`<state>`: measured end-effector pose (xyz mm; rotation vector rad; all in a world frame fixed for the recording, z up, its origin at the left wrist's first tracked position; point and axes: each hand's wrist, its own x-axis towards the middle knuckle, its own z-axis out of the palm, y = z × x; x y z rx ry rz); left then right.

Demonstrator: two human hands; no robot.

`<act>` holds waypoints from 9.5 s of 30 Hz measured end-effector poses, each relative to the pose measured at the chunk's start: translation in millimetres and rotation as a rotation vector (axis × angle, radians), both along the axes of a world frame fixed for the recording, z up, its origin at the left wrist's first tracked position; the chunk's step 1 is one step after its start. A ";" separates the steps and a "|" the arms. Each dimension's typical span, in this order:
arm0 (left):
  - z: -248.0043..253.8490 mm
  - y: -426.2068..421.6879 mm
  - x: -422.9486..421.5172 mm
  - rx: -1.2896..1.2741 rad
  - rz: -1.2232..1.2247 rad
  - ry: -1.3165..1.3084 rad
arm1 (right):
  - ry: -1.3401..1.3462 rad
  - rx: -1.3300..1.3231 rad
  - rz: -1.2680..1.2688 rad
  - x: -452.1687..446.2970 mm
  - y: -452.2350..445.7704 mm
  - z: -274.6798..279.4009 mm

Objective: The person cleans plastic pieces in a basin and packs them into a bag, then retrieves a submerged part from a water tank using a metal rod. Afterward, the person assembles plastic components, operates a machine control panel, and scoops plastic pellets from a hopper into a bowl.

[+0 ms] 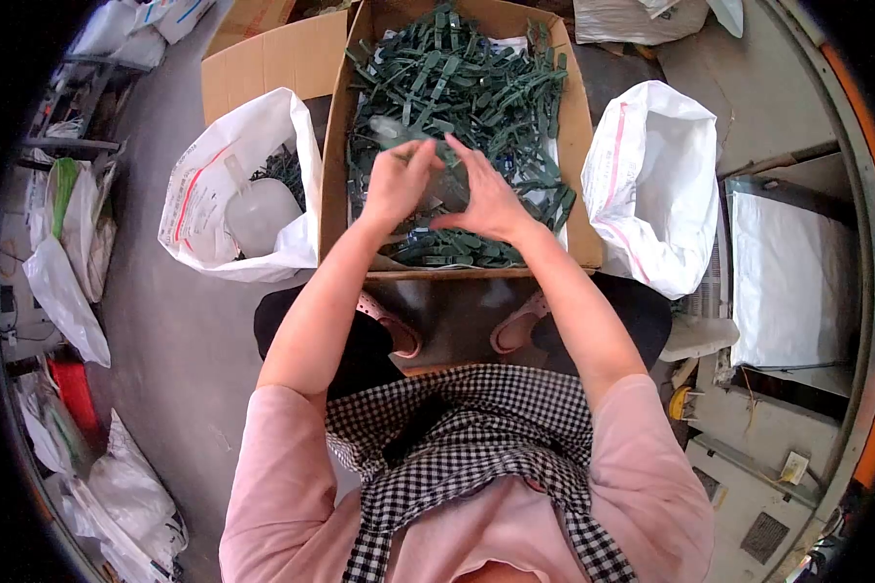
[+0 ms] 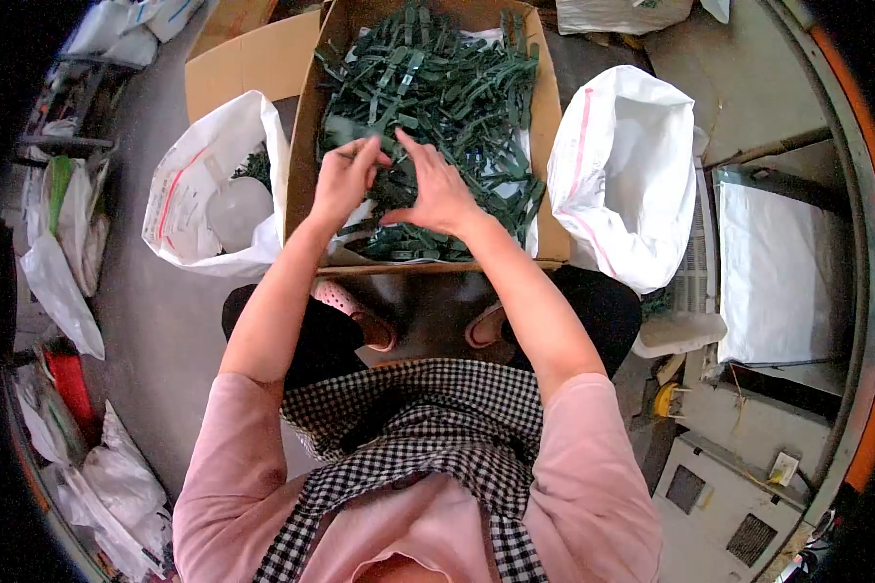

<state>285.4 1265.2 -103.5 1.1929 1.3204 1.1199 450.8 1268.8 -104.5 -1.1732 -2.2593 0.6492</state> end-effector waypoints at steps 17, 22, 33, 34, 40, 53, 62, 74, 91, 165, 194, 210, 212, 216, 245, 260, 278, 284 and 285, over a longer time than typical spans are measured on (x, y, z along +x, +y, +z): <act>12.0 -4.6 -3.1 -0.137 -0.029 0.019 | 0.066 -0.005 0.077 -16.0 10.3 3.1; 9.6 -11.9 -7.0 -0.530 -0.257 -0.385 | 0.127 0.233 0.124 -9.3 19.8 -15.1; -9.9 -5.3 -27.5 0.417 -0.017 1.099 | -0.483 -0.400 -0.032 -25.0 2.6 -38.2; 0.0 -0.5 -40.4 0.275 0.028 1.155 | -0.659 -0.470 -0.029 -30.9 2.6 -37.4; -31.3 8.3 -189.6 -0.188 0.449 1.347 | -0.512 -0.311 -0.101 -63.2 36.8 -72.5; -30.2 14.3 -31.2 0.208 -0.234 0.914 | 0.139 0.077 0.148 -40.2 32.4 -14.4; -6.1 -8.8 2.9 -0.235 0.002 -0.826 | 0.772 -0.443 0.179 -44.5 1.1 -66.5; -9.6 13.3 -46.2 0.415 0.264 0.920 | -0.473 -0.307 -0.046 -34.8 12.4 -112.0; -18.4 6.6 -6.3 0.237 -0.122 0.875 | 0.197 0.141 0.073 -19.8 34.7 -30.1; -20.3 3.1 5.9 0.114 -0.252 0.784 | -0.358 -0.239 -0.035 18.2 -25.8 -5.4; 1.8 9.3 -2.5 0.323 -0.163 0.468 | -0.669 0.259 -0.274 28.9 -2.3 -69.6; 1.3 -6.2 4.5 -0.270 -0.140 -0.757 | 0.722 -0.376 0.088 -23.1 0.9 -61.9; -1.6 -4.4 -3.8 -0.365 -0.128 -0.795 | 0.657 -0.304 0.023 -21.4 7.6 -68.6; -16.6 6.3 -15.4 -0.257 -0.090 -0.291 | 0.257 -0.208 -0.124 -6.2 9.5 -63.8; -20.9 9.4 -27.7 0.073 -0.366 0.525 | 0.401 -0.444 0.092 36.6 56.7 -35.7; -31.7 26.2 -42.6 -0.030 -0.029 0.372 | 0.116 -0.418 0.011 47.5 52.0 -51.9; -18.7 16.6 -21.1 -0.412 -0.381 -0.103 | 0.616 -0.752 0.211 29.3 25.2 20.6; 0.2 7.7 -8.0 -0.483 -0.274 -0.496 | 0.458 -0.413 0.359 31.1 31.7 -4.4; -8.7 9.9 -8.1 -0.325 -0.245 -0.321 | 0.457 -0.413 0.358 32.0 28.2 1.2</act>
